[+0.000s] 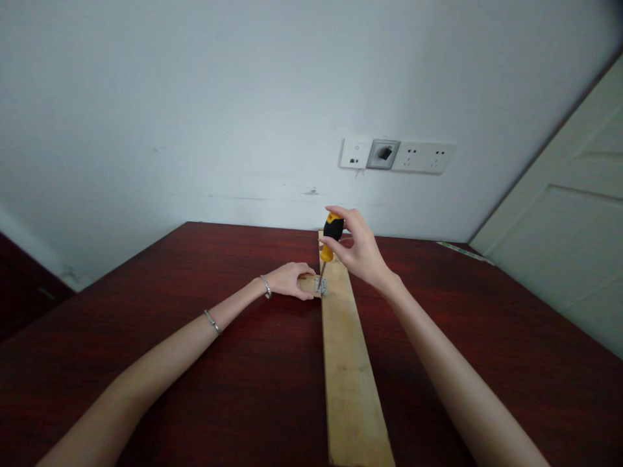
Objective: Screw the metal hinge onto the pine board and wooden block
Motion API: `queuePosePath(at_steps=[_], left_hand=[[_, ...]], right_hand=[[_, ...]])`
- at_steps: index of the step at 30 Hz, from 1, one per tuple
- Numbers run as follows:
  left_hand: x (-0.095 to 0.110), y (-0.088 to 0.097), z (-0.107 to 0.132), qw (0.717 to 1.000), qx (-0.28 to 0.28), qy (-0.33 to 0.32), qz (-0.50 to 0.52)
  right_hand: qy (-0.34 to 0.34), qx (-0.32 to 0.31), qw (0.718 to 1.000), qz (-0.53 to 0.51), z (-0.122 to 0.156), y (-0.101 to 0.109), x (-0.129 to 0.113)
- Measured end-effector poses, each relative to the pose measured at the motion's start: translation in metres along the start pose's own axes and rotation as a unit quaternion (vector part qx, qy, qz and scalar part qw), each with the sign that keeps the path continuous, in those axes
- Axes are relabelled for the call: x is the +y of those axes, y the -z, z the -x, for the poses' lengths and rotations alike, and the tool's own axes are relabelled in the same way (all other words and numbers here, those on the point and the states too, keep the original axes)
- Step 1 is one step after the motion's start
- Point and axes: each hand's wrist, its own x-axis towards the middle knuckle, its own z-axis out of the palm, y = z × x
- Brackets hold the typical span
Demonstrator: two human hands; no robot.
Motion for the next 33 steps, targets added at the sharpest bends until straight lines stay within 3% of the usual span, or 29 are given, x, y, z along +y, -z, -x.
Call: queuePosePath(at_steps=[4,10,18,28,33], left_hand=[[-0.001,-0.001,0.0,1.0,0.005,0.005,-0.007],[0.0,0.0,0.0,1.0,0.001,0.002,-0.004],[-0.002,0.0,-0.001,1.0,-0.003,0.007,-0.02],[-0.003,-0.003,-0.001,0.999,0.032,-0.033,0.004],[-0.003,-0.003,-0.001,0.998,0.045,-0.039,-0.016]], right_hand=[[-0.018,0.011,1.0,0.012,0.001,-0.003,-0.005],[-0.011,-0.052,0.998,-0.019,-0.002,0.006,-0.008],[-0.018,0.005,1.0,0.011,-0.001,-0.001,-0.002],[-0.048,-0.043,0.995,-0.077,-0.002,0.006,-0.007],[-0.031,-0.007,0.998,-0.053,-0.001,0.0,-0.001]])
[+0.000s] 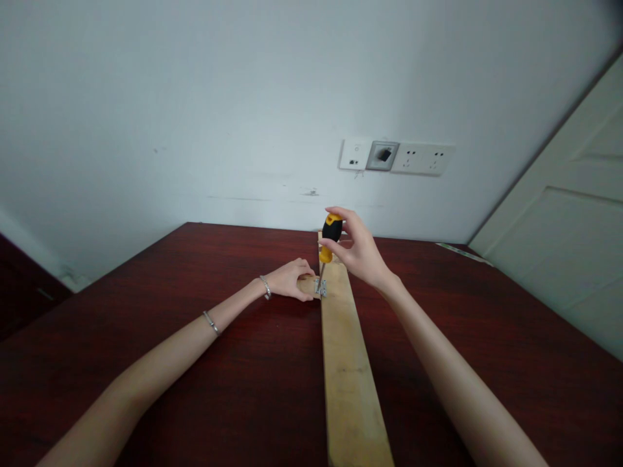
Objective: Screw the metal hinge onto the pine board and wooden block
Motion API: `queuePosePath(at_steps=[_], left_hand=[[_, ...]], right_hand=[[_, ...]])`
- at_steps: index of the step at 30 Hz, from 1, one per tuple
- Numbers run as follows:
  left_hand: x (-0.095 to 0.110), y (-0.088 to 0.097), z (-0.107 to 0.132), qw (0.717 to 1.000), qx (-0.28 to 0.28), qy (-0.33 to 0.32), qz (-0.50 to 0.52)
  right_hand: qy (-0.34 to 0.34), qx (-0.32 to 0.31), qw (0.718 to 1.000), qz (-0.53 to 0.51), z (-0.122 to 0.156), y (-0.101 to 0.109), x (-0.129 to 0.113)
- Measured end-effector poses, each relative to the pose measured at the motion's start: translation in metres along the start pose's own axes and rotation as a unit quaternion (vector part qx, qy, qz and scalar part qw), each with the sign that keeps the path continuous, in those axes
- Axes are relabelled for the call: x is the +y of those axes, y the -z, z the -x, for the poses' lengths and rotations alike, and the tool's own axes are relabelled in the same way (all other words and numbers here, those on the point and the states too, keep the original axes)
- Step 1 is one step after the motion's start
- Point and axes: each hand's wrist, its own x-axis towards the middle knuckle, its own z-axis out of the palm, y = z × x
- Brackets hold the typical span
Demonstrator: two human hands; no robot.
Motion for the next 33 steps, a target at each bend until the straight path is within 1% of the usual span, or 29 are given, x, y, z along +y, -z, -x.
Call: queuePosePath(at_steps=[4,10,12,14,16,21,23,27,33], left_hand=[[-0.0001,0.0002,-0.0001,1.0,-0.003,0.002,-0.009],[-0.0026,-0.0013,-0.0004,1.0,-0.006,-0.003,-0.009],[-0.0032,-0.0015,-0.0004,1.0,-0.003,-0.002,-0.01],[-0.0037,-0.0016,-0.0005,1.0,-0.002,-0.001,-0.013],[-0.0043,-0.0018,-0.0005,1.0,-0.002,-0.002,-0.014],[-0.0055,-0.0026,-0.0007,1.0,-0.004,-0.012,-0.011],[-0.0053,-0.0026,-0.0007,1.0,-0.004,-0.011,-0.011],[-0.0043,-0.0018,-0.0006,1.0,-0.007,0.0,-0.015],[-0.0052,-0.0021,-0.0008,1.0,-0.01,-0.004,-0.016]], right_hand=[[-0.008,0.011,1.0,0.018,0.0001,-0.0006,-0.0031],[-0.008,-0.04,0.999,-0.011,-0.0008,0.0039,-0.0028],[-0.004,-0.025,1.0,-0.01,-0.0006,0.002,-0.0005],[0.003,-0.001,1.0,0.01,-0.0001,-0.0002,0.0],[0.009,0.009,0.999,0.029,0.0005,-0.0009,-0.0017],[0.021,-0.033,0.999,0.012,0.0007,0.0038,-0.0044],[0.021,-0.028,0.999,0.009,0.0005,0.0046,-0.0032],[0.02,0.007,0.999,0.042,0.0005,0.0029,-0.0041],[0.039,-0.021,0.998,0.048,0.0003,0.0041,-0.0069]])
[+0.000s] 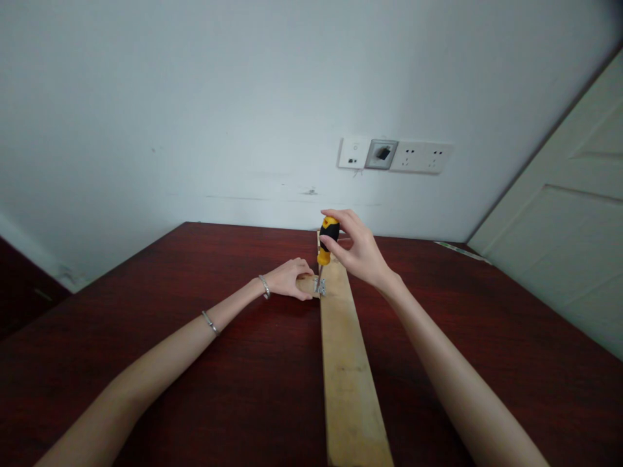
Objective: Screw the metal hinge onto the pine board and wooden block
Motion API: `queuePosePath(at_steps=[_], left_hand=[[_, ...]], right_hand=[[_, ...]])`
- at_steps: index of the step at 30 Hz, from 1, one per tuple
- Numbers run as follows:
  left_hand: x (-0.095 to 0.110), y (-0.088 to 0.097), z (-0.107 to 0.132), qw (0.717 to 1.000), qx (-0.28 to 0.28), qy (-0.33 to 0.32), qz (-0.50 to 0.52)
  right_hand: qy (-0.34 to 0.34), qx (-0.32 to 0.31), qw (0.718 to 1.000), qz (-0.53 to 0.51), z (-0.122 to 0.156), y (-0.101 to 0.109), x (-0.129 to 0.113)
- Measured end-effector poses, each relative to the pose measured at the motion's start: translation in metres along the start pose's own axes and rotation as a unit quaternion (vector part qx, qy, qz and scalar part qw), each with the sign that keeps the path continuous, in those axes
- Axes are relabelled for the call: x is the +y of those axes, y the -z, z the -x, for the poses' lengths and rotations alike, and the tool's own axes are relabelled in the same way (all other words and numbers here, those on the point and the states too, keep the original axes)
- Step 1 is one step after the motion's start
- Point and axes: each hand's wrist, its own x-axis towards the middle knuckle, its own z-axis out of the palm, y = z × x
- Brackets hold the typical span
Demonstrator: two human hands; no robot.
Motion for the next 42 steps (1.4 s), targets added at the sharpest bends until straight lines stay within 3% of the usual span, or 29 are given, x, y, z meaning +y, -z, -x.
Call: queuePosePath(at_steps=[8,15,20,26,33,38,42], left_hand=[[-0.001,-0.001,0.0,1.0,0.004,-0.002,0.003],[0.0,0.0,0.0,1.0,0.003,-0.004,0.003],[-0.001,0.0,0.0,1.0,0.004,-0.008,-0.003],[-0.002,-0.001,0.0,1.0,0.003,-0.006,0.0],[-0.001,0.0,0.0,1.0,0.002,-0.001,0.0],[-0.001,0.0,0.0,1.0,-0.001,-0.003,0.009],[-0.002,0.0,0.0,1.0,0.001,-0.006,0.005]], right_hand=[[-0.007,0.018,0.999,-0.032,0.0,-0.004,0.01],[-0.003,-0.025,0.999,-0.026,0.0,0.002,0.001],[-0.032,0.008,0.999,-0.018,0.0,-0.001,0.001],[-0.022,-0.057,0.994,-0.086,0.0,0.002,0.0],[-0.029,0.013,0.999,-0.042,0.0,-0.006,0.003],[-0.017,-0.021,0.997,-0.071,0.0,-0.003,0.003],[-0.012,-0.001,0.997,-0.08,0.0,-0.003,0.004]])
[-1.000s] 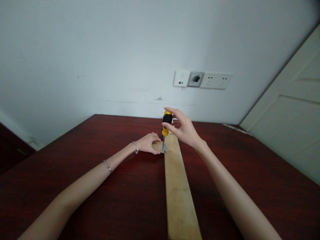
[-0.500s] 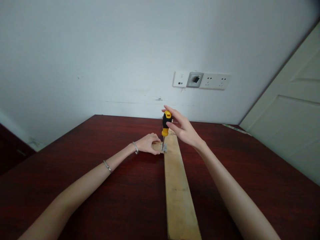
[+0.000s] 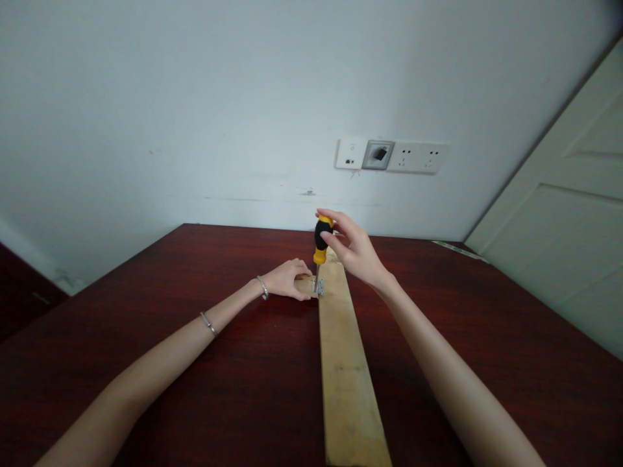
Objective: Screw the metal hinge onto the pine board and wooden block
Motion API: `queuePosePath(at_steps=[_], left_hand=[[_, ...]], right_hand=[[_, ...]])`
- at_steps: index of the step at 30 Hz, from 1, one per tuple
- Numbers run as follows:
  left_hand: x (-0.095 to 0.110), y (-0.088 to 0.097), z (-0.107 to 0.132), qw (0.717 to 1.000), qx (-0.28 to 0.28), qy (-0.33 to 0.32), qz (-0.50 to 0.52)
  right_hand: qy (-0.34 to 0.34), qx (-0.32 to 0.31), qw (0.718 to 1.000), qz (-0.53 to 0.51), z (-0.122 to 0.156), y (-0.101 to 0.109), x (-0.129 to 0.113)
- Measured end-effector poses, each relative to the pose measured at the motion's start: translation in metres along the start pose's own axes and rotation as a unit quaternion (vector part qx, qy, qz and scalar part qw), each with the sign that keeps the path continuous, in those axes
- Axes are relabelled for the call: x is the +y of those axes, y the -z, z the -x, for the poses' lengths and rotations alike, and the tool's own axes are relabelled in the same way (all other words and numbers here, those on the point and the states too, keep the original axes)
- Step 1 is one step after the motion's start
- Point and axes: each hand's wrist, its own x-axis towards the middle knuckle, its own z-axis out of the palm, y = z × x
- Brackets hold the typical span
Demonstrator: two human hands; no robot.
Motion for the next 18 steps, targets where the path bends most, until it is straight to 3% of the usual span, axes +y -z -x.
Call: queuePosePath(at_steps=[5,13,18], left_hand=[[0.001,0.001,0.0,1.0,-0.003,0.001,-0.006],[0.002,0.001,-0.001,1.0,0.0,0.001,-0.008],[0.003,0.002,0.0,1.0,-0.002,0.006,-0.009]], right_hand=[[-0.001,0.045,0.998,0.048,0.0,-0.004,-0.004],[0.032,-0.004,0.999,0.02,-0.003,0.001,-0.01],[0.01,0.057,0.997,0.048,-0.001,-0.004,-0.008]])
